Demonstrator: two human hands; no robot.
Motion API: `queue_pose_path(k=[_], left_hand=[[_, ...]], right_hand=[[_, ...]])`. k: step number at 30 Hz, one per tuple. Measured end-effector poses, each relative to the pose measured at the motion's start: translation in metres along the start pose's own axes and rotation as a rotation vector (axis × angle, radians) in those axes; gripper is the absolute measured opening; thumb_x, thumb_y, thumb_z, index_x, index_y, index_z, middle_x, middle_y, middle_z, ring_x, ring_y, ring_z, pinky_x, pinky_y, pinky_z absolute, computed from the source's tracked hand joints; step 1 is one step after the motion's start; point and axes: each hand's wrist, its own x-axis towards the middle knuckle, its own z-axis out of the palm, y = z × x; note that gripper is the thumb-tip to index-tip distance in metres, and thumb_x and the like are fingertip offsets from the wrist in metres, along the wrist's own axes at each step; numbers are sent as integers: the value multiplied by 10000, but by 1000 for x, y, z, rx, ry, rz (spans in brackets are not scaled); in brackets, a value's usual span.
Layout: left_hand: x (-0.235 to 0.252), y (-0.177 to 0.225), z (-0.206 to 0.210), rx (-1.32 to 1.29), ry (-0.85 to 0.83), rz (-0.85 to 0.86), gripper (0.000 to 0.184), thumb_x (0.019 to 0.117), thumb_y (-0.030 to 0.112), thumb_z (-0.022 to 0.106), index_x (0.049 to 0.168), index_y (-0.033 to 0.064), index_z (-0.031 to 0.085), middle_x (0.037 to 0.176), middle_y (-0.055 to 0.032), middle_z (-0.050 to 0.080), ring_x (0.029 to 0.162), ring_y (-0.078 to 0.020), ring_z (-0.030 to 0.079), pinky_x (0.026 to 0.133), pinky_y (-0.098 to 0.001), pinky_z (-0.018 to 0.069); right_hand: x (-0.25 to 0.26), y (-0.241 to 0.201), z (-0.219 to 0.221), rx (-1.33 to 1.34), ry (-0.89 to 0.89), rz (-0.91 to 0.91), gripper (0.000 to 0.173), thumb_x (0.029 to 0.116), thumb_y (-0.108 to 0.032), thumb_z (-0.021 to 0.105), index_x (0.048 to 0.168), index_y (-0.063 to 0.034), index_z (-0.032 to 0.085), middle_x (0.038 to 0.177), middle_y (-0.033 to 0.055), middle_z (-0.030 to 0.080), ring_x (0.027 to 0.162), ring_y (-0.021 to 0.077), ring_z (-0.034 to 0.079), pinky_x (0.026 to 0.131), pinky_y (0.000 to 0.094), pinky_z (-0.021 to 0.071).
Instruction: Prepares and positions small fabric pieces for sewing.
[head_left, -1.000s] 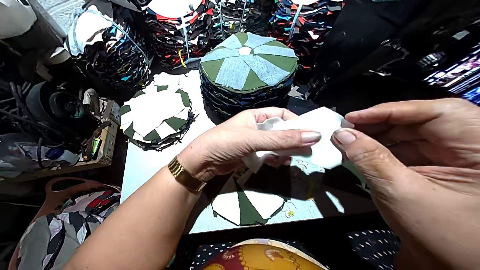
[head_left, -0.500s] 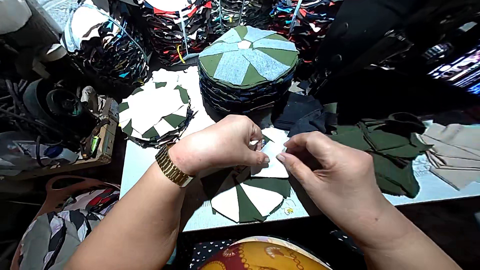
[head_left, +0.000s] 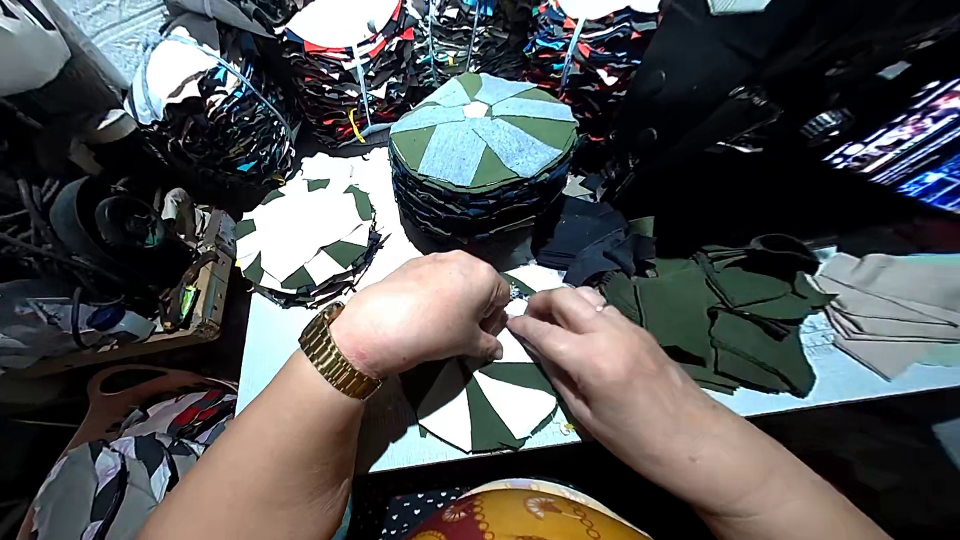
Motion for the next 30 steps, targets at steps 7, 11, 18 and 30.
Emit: queue_pose_path(k=[7,11,18,30], left_hand=[[0,-3,0,71,-26,3,175,875,317,820,835,193,705,663,81,590,608,-84,550,581,-345,483],[2,-11,-1,-93,-17,86,141,899,255,794,832,168,707,652,76,586,566,-51,511,534,-273,438],[8,-15,3,-539,153,278,110,920,154,758,852,92,697,702,39,639,622,-4,571,538,-164,444],[15,-15,12,-680,227,263,106,957,133,718,883,63,690,649,21,587,548,-14,524,487,-149,413]], right_hand=[[-14,-29,0,-70,-40,79,299,978,-181,514,1088,-39,754,888,68,573,749,212,597,588,319,523],[-25,-18,-28,107,-25,94,243,1002,-219,542,1081,-126,752,913,10,629,761,124,622,614,297,545],[-46,33,-74,-55,22,248,303,879,-379,673,999,-103,715,1046,40,637,883,140,635,713,314,557],[-50,47,-64,29,67,230,184,945,-223,584,923,-97,716,1001,6,644,901,53,626,747,193,534]])
